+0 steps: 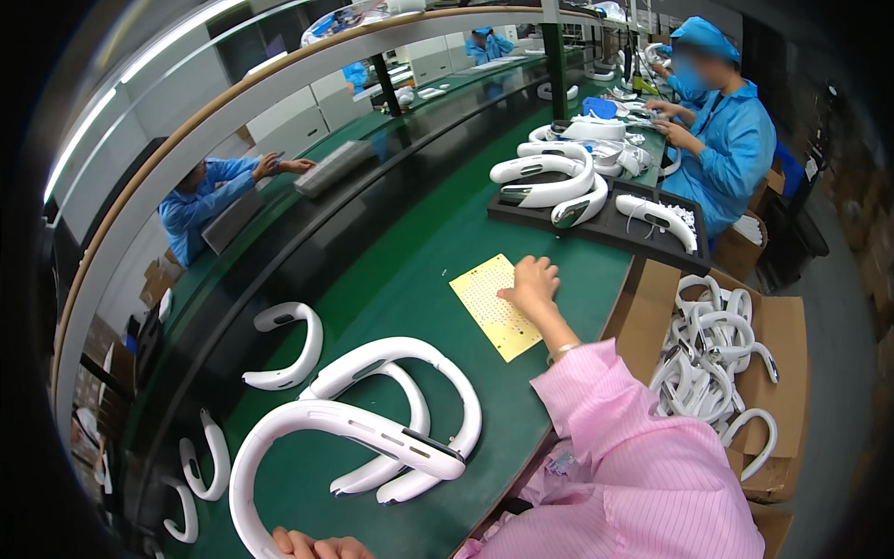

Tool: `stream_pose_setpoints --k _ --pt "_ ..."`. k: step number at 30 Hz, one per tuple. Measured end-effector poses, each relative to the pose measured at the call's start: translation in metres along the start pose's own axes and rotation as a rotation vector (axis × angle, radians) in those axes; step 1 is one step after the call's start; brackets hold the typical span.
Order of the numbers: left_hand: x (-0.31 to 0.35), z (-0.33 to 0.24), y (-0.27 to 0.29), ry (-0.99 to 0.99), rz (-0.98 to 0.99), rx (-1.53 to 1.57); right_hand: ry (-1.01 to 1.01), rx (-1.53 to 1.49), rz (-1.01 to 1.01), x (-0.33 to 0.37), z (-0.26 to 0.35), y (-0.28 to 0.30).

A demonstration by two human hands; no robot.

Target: Inspecting and assembling neck massager plastic housings on a factory assembly line.

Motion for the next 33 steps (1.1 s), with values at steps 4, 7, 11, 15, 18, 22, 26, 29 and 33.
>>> stream_pose_setpoints --k 4,7,11,15,18,22,26,29,33 --pt "0.002 -0.006 0.001 -0.036 -0.006 -0.021 -0.068 0.041 -0.003 0.011 -0.005 0.002" --pt "0.001 -0.008 0.003 -0.043 -0.016 -0.026 -0.033 -0.038 -0.006 0.011 -0.003 -0.002" --pt "0.002 -0.013 0.001 0.000 -0.003 -0.022 0.052 -0.355 -0.033 0.012 -0.002 0.003" --pt "0.005 -0.016 0.002 -0.019 -0.010 -0.023 0.171 -0.774 0.026 0.027 0.009 0.017" --pt "0.006 -0.015 0.001 -0.041 -0.039 -0.027 0.235 -0.933 0.114 0.030 0.014 0.021" --pt "0.006 -0.014 0.000 -0.028 -0.044 -0.054 0.238 -1.062 0.251 0.038 0.022 0.023" --pt "0.005 -0.006 -0.001 0.018 -0.054 -0.070 0.218 -1.177 0.314 0.043 0.025 0.027" --pt "0.005 0.000 -0.001 0.037 -0.067 -0.073 0.212 -1.186 0.299 0.045 0.026 0.030" --pt "0.005 0.004 -0.002 0.043 -0.072 -0.069 0.243 -1.167 0.268 0.047 0.026 0.033"
Point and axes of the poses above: each hand's wrist, its own x-axis away from the middle knuckle, its own y-axis out of the back of the hand, z = x × y, the point moved 10 cm from there along -x, towards the middle knuckle, and after that the axes turned 7 degrees about -y, right-handed, at the moved point
